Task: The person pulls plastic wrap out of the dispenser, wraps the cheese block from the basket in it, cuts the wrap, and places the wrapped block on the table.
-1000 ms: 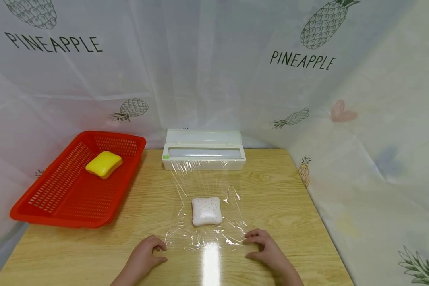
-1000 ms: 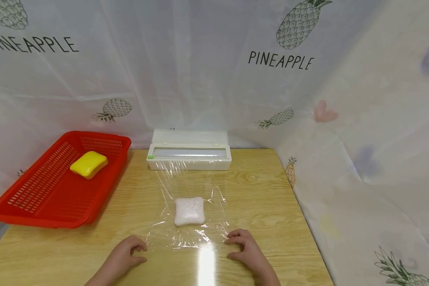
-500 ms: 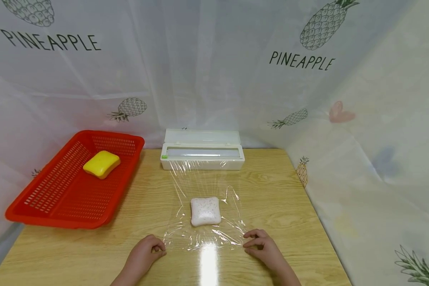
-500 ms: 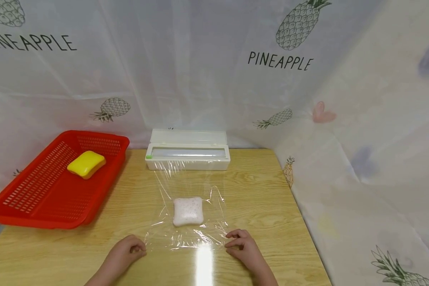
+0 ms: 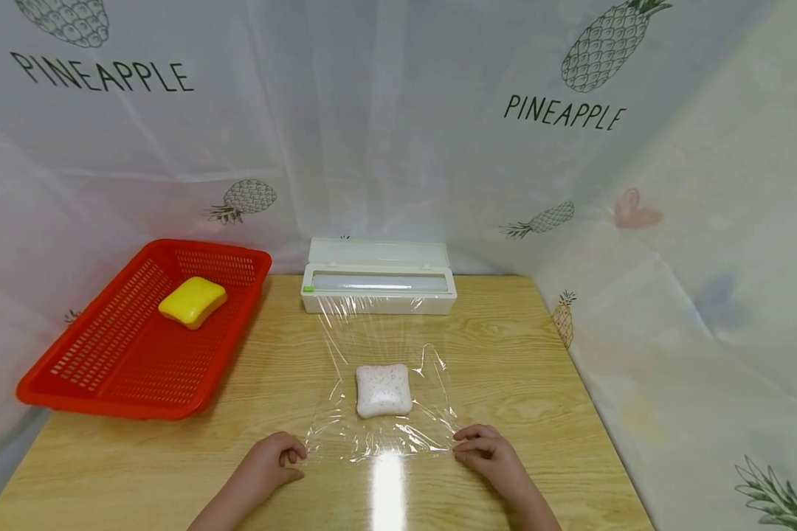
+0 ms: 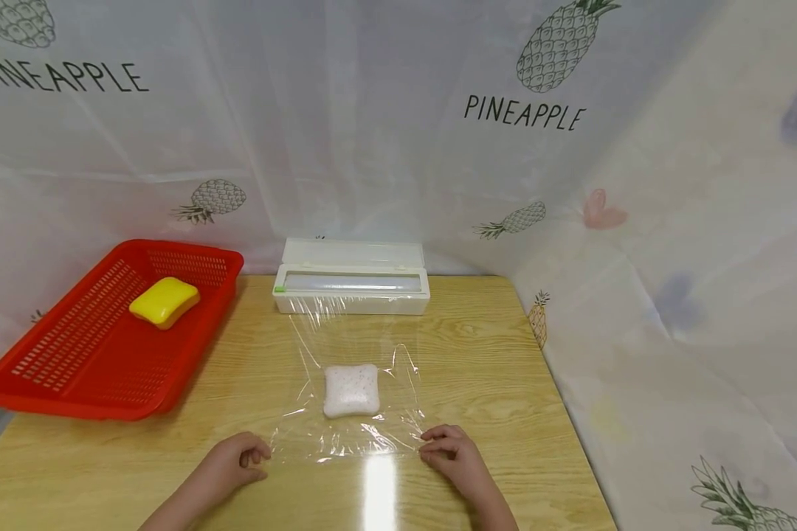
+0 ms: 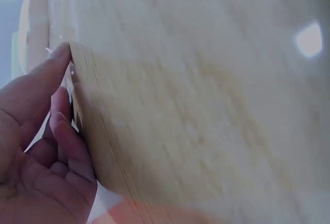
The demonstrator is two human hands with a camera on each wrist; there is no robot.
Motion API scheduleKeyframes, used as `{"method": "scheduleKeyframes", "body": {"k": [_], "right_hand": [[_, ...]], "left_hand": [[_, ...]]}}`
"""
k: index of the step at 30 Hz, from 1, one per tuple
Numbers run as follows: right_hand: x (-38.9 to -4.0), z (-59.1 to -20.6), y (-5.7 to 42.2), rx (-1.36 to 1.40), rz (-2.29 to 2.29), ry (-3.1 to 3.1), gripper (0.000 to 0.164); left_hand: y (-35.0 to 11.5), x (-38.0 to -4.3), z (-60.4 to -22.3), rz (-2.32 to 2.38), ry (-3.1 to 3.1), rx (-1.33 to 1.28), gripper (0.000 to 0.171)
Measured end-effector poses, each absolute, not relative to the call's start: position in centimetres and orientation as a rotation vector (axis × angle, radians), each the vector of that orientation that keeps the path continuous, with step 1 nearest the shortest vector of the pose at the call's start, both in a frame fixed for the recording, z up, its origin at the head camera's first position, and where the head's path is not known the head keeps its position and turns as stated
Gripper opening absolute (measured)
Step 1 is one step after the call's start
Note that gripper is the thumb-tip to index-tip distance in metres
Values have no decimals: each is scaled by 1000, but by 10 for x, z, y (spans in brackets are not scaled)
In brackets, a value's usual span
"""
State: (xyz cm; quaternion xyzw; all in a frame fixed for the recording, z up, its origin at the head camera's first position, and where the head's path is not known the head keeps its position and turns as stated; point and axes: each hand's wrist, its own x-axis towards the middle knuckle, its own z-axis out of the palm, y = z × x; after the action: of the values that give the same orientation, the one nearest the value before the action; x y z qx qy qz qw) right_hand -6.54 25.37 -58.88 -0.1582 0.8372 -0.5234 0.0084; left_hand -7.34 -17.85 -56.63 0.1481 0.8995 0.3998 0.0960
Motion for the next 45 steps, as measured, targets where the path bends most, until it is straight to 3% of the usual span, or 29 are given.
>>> {"method": "scheduleKeyframes", "body": {"k": [17, 24, 32, 39, 45], "right_hand": [[-67, -591, 253, -537, -1705, 2624, 9], [-63, -587, 247, -413, -1813, 2550, 8], [-60, -568, 240, -623, -1538, 2820, 42], [-67, -575, 247, -448, -1590, 2772, 12], [-77, -575, 251, -268, -1947, 2480, 5]], "left_hand": [[-179, -74, -569, 1191, 2755, 477, 19], [-181, -76, -570, 1221, 2691, 419, 11], [-184, -79, -568, 1371, 2613, 419, 7], [-181, -80, -563, 1520, 2648, 499, 11], [-174, -86, -553, 1625, 2592, 463, 7]]}}
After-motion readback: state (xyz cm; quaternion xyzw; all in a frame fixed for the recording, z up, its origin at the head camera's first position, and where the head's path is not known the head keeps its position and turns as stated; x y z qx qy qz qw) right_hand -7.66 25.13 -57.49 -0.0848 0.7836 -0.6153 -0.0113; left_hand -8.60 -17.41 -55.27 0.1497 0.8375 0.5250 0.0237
